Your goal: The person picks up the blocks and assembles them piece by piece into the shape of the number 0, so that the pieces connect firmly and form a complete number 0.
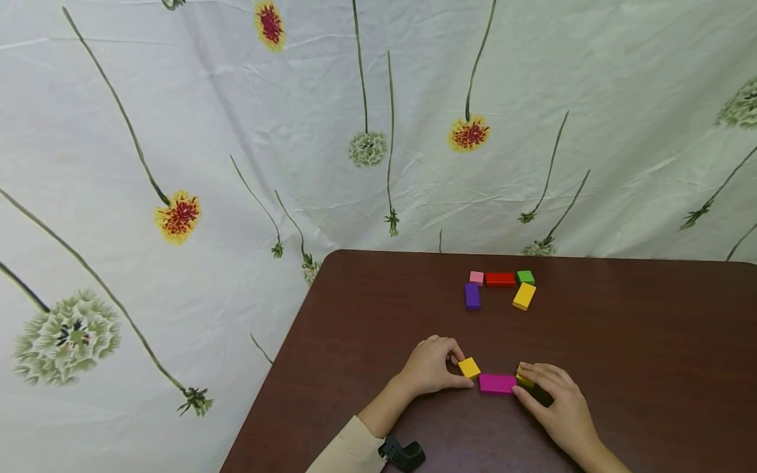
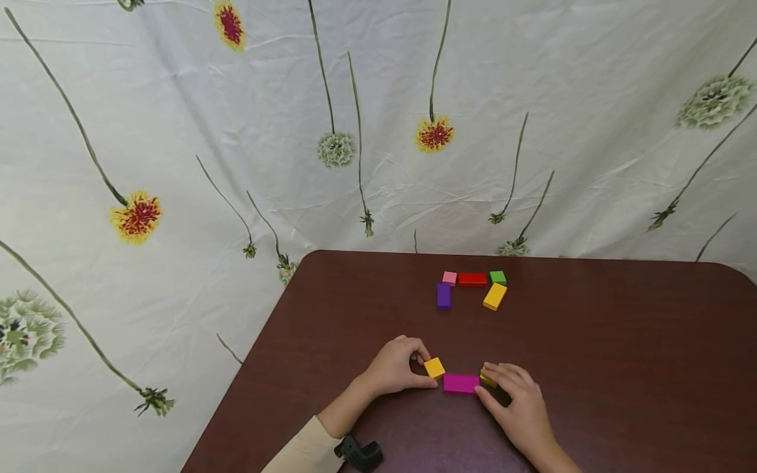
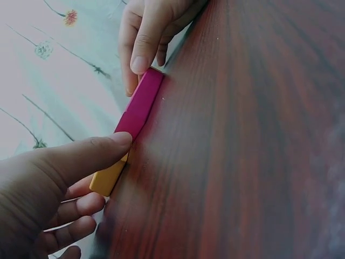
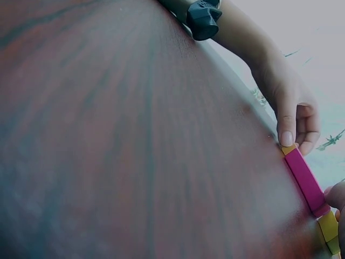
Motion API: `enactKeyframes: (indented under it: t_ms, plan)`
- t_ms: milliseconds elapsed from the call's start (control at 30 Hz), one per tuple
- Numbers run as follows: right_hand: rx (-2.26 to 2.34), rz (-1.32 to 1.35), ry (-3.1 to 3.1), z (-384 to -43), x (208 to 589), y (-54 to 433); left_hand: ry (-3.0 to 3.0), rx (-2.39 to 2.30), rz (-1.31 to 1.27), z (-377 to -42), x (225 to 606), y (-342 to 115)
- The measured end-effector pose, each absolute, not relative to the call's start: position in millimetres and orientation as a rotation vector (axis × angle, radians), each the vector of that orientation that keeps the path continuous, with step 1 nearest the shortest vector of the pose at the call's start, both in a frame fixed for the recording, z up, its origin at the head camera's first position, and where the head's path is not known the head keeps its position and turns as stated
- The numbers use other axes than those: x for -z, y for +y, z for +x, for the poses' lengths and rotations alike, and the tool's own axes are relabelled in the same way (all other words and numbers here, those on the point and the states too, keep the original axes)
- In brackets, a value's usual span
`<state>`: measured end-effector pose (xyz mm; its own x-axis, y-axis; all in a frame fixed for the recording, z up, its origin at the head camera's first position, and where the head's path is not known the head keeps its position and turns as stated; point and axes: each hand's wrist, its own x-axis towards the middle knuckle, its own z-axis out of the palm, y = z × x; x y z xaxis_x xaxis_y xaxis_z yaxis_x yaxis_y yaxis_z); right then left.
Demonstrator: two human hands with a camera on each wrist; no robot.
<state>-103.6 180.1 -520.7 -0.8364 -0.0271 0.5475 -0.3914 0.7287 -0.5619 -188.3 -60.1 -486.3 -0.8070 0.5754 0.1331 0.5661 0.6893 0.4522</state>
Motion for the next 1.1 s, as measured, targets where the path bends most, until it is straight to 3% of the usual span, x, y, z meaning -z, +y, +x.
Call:
enactKeyframes:
  t_ms: [500,1100]
  plan:
    - [-0.949,0.339,-2.379,-105,521,180,2.963,-0.519,1.283,-170,474,-47]
    - [-0.955,0.348,-2.377,-104,521,181,2.951,-0.629,1.291,-171,483,-46]
